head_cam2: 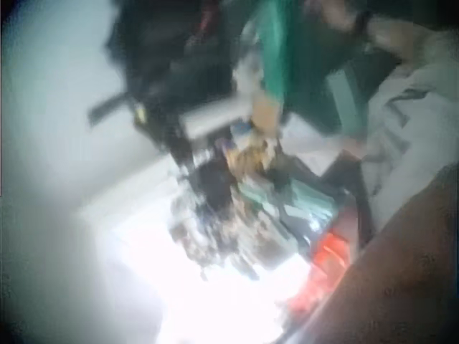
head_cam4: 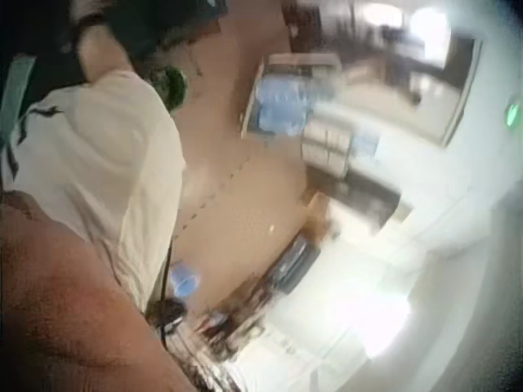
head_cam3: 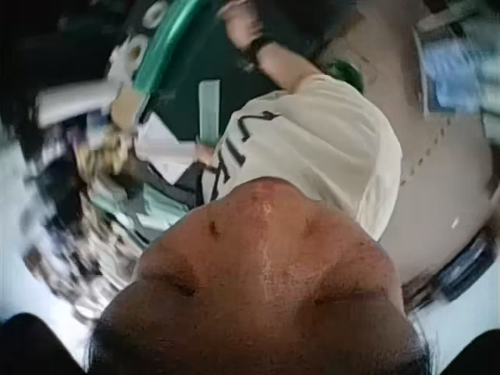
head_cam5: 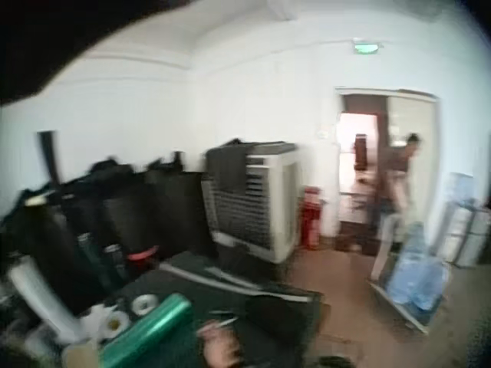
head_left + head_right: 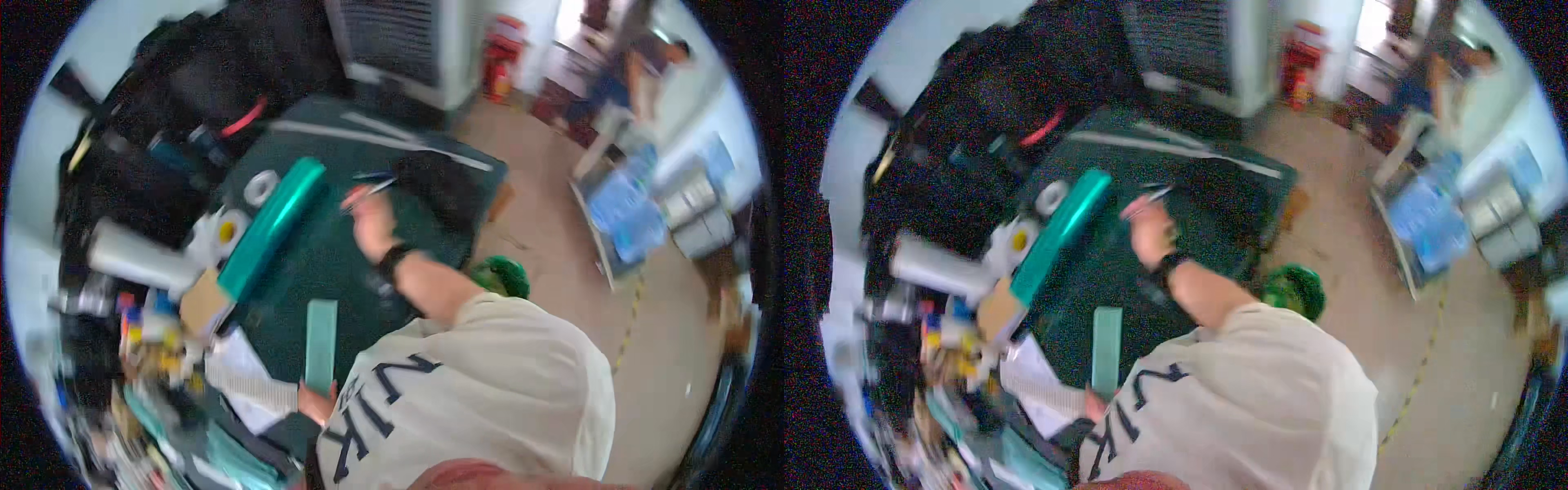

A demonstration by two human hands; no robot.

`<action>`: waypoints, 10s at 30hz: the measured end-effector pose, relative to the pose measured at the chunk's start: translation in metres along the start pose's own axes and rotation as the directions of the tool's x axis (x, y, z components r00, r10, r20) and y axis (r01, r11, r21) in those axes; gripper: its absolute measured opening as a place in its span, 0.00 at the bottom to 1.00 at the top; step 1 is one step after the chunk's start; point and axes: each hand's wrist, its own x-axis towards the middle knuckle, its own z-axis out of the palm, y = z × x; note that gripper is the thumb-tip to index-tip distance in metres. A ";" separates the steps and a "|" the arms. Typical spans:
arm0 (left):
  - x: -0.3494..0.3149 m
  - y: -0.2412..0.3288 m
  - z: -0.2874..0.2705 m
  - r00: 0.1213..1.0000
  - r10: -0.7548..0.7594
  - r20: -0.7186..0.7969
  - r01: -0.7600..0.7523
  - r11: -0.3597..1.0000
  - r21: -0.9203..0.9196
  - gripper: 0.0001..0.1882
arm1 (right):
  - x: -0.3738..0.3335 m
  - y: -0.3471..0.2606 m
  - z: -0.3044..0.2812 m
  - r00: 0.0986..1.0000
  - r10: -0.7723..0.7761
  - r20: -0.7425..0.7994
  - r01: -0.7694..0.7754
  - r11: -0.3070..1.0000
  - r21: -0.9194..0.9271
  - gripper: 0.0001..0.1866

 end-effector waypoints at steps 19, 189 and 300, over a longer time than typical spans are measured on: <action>0.016 0.016 -0.088 0.942 -0.073 0.327 0.144 0.970 -0.197 0.42 | -0.097 0.095 -0.012 0.344 0.154 0.926 0.745 0.556 -0.369 0.11; 0.253 0.028 0.061 0.898 -0.393 -0.196 0.248 0.822 -0.512 0.16 | 0.118 0.154 0.013 0.673 0.333 0.660 0.587 0.303 -0.751 0.20; 0.022 0.037 -0.076 0.967 0.230 0.110 -0.212 0.965 -0.157 0.19 | -0.096 0.020 -0.006 -0.089 0.476 0.875 0.316 0.847 -0.428 0.40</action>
